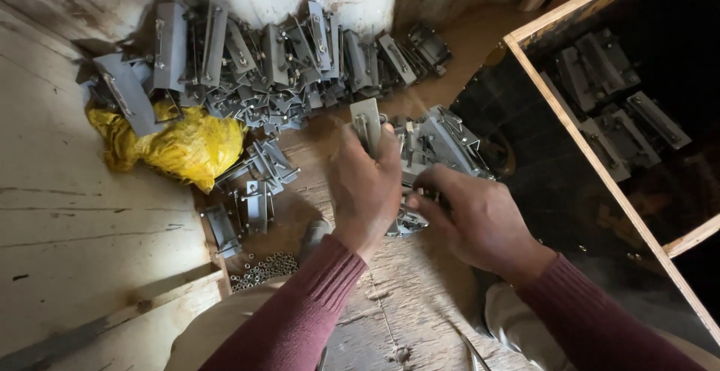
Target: The person is manually assembling metal brackets and components into a larger structure on a workshop floor.
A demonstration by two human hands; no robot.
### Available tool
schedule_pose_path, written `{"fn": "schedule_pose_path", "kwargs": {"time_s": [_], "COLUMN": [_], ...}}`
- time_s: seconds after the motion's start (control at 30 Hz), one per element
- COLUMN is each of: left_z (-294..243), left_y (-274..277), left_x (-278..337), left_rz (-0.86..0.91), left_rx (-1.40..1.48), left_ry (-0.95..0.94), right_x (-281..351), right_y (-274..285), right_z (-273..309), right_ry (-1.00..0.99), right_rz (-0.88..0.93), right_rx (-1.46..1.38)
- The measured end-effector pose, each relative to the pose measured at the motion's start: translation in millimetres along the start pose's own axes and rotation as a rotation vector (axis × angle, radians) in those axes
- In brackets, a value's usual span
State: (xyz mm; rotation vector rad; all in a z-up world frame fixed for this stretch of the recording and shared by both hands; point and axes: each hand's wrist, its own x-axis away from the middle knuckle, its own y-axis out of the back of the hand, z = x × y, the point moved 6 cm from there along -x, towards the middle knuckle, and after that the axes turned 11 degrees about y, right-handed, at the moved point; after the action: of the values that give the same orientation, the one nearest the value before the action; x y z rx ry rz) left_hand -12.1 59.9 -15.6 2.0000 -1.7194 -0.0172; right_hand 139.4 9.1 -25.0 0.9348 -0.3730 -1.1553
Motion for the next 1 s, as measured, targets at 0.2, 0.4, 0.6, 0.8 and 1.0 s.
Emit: {"fn": "schedule_pose_path", "kwargs": {"time_s": [0.2,0.4,0.6,0.8,1.0], "left_z": [-2.3,-3.3,-4.5,-5.2,-8.0], "left_y": [-2.7,-1.2,-1.0,-7.1,-12.9], "left_x": [4.1,4.2,3.3,9.3,13.6], "left_rz": [0.094,0.116,0.067,0.099,0.191], "left_rx": [0.115,0.068,0.008,-0.051,-0.089], "left_ry": [0.059,0.098,0.051,0.050,0.020], "right_x": [1.1,1.8,1.1,-7.0,-14.6], "right_y": [-1.4,0.5,-1.7,14.7,37.3], "right_z": [-5.9,-2.8,-6.1,-0.7,-0.9], "right_ry": [-0.074,-0.132,-0.022,-0.171,-0.307], "right_rz": [0.010,0.053,0.055,-0.064,-0.272], "right_rx": [0.018,-0.004,-0.001,-0.031,-0.175]}}
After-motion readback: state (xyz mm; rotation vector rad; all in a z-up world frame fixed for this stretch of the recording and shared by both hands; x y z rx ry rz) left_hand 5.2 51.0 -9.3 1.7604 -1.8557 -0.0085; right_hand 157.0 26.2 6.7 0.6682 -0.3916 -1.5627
